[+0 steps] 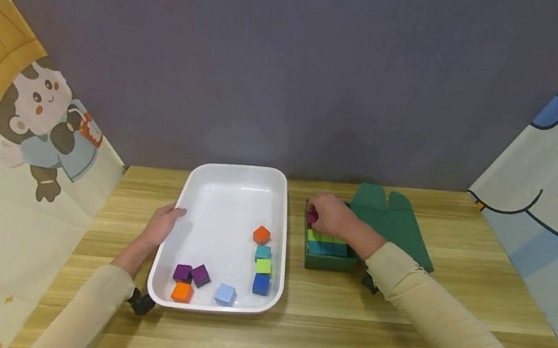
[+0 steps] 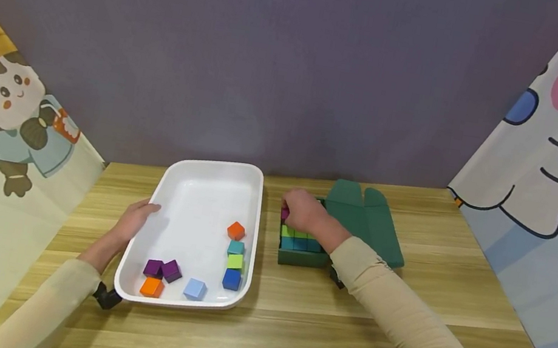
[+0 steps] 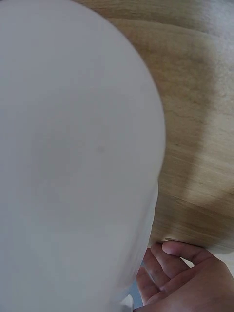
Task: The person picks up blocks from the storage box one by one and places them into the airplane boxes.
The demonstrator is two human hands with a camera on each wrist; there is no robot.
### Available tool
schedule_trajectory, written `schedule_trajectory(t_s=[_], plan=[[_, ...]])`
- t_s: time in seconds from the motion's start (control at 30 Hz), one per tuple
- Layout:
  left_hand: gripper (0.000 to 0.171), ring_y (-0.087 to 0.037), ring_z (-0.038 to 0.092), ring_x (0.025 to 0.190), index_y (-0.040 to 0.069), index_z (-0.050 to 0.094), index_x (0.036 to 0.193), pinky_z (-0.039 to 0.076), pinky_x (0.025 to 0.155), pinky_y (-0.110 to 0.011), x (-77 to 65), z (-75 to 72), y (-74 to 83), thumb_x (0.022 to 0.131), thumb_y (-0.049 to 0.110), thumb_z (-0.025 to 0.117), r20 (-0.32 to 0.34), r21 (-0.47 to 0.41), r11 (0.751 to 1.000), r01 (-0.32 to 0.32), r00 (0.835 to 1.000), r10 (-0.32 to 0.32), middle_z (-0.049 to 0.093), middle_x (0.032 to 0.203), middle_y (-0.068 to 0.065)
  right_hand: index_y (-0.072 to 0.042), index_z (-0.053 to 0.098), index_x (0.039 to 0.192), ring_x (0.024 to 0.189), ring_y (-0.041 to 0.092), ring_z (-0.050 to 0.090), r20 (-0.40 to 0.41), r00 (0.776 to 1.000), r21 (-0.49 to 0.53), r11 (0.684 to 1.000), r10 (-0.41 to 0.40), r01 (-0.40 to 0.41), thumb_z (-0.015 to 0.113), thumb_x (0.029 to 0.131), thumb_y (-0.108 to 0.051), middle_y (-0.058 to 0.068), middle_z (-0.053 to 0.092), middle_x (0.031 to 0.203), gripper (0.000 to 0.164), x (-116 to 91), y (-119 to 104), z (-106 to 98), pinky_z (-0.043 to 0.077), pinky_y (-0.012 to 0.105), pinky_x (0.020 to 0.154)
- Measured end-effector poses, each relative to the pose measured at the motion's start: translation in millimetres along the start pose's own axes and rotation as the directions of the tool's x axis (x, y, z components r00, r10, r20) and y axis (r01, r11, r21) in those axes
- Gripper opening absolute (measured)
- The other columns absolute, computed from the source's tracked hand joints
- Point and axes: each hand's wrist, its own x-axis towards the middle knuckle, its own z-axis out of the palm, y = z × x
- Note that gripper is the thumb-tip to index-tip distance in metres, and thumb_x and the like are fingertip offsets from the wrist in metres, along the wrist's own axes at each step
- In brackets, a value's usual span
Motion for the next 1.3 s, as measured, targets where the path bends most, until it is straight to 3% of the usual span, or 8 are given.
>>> schedule_trajectory(t_s=[0.17, 0.33, 0.47, 0.63, 0.83, 1.07, 1.3], plan=[[0.06, -0.032, 0.063, 0.096, 0.004, 0.03, 0.151, 0.059, 0.073, -0.044, 1.2, -1.5, 1.2, 0.103, 0.036, 0.041, 0.005, -0.008, 1.0, -0.006, 1.0, 0.006, 0.054, 0.126, -0.029, -0.007, 0.066, 0.088, 0.067, 0.016, 0.049, -0.022, 1.0, -0.011, 1.0, -0.006, 0.006, 0.068, 0.082, -0.003, 0.001, 0.058, 0.076, 0.008, -4, -6, -8, 0.041, 0.03, 0.059], [0.06, -0.03, 0.063, 0.094, 0.001, 0.029, 0.151, 0.059, 0.073, -0.042, -1.1, -6.7, -0.5, 0.103, 0.035, 0.04, -0.003, 0.017, 1.0, -0.006, 1.0, 0.006, 0.053, 0.126, -0.031, -0.007, 0.068, 0.101, 0.069, 0.014, 0.054, -0.015, 0.999, 0.009, 0.999, -0.05, 0.051, 0.067, 0.086, -0.008, 0.003, 0.065, 0.085, 0.015, -5, -40, -15, 0.05, 0.033, 0.068], [0.06, -0.029, 0.063, 0.094, 0.003, 0.029, 0.151, 0.059, 0.073, -0.042, -2.4, -10.2, -2.4, 0.103, 0.037, 0.04, -0.014, 0.017, 1.0, 0.005, 1.0, -0.005, 0.053, 0.128, -0.03, -0.008, 0.068, 0.11, 0.084, 0.017, 0.057, 0.058, 0.995, 0.014, 0.997, -0.079, 0.078, 0.071, 0.088, -0.016, 0.006, 0.066, 0.106, 0.023, 5, -79, -16, 0.053, 0.032, 0.078], [0.061, -0.029, 0.063, 0.094, 0.001, 0.03, 0.151, 0.059, 0.073, -0.042, -0.9, -9.6, -2.5, 0.103, 0.037, 0.041, -0.021, 0.007, 1.0, -0.002, 1.0, 0.002, 0.053, 0.127, -0.031, -0.007, 0.067, 0.114, 0.092, 0.02, 0.056, 0.172, 0.983, 0.016, 0.998, -0.057, 0.055, 0.074, 0.086, -0.019, 0.007, 0.065, 0.11, 0.031, 27, -114, -10, 0.052, 0.029, 0.081], [0.061, -0.028, 0.063, 0.095, 0.001, 0.03, 0.151, 0.059, 0.075, -0.041, 0.4, -6.6, -2.8, 0.103, 0.036, 0.041, -0.009, 0.006, 1.0, 0.0, 1.0, 0.0, 0.052, 0.128, -0.031, -0.008, 0.067, 0.106, 0.084, 0.018, 0.055, 0.256, 0.964, -0.002, 0.997, 0.077, -0.079, 0.072, 0.081, -0.008, 0.002, 0.062, 0.1, 0.026, 50, -128, 3, 0.051, 0.025, 0.066], [0.06, -0.029, 0.063, 0.094, 0.002, 0.028, 0.152, 0.059, 0.073, -0.042, 1.1, -7.2, 1.3, 0.103, 0.035, 0.04, 0.006, -0.008, 1.0, 0.016, 1.0, -0.016, 0.051, 0.129, -0.032, -0.007, 0.066, 0.076, 0.057, 0.015, 0.056, 0.333, 0.904, -0.056, 0.963, 0.267, -0.263, 0.071, 0.073, 0.0, 0.004, 0.063, 0.072, 0.009, 70, -131, 13, 0.047, 0.023, 0.047], [0.057, -0.033, 0.062, 0.097, 0.0, 0.026, 0.152, 0.059, 0.075, -0.044, 3.0, -2.9, 1.8, 0.104, 0.029, 0.039, 0.037, -0.053, 0.998, 0.04, 0.999, -0.038, 0.049, 0.131, -0.033, -0.004, 0.063, 0.09, 0.055, 0.015, 0.055, 0.339, 0.877, -0.095, 0.939, 0.342, -0.329, 0.069, 0.073, 0.005, 0.007, 0.062, 0.077, 0.02, 68, -133, 18, 0.044, 0.021, 0.046]])
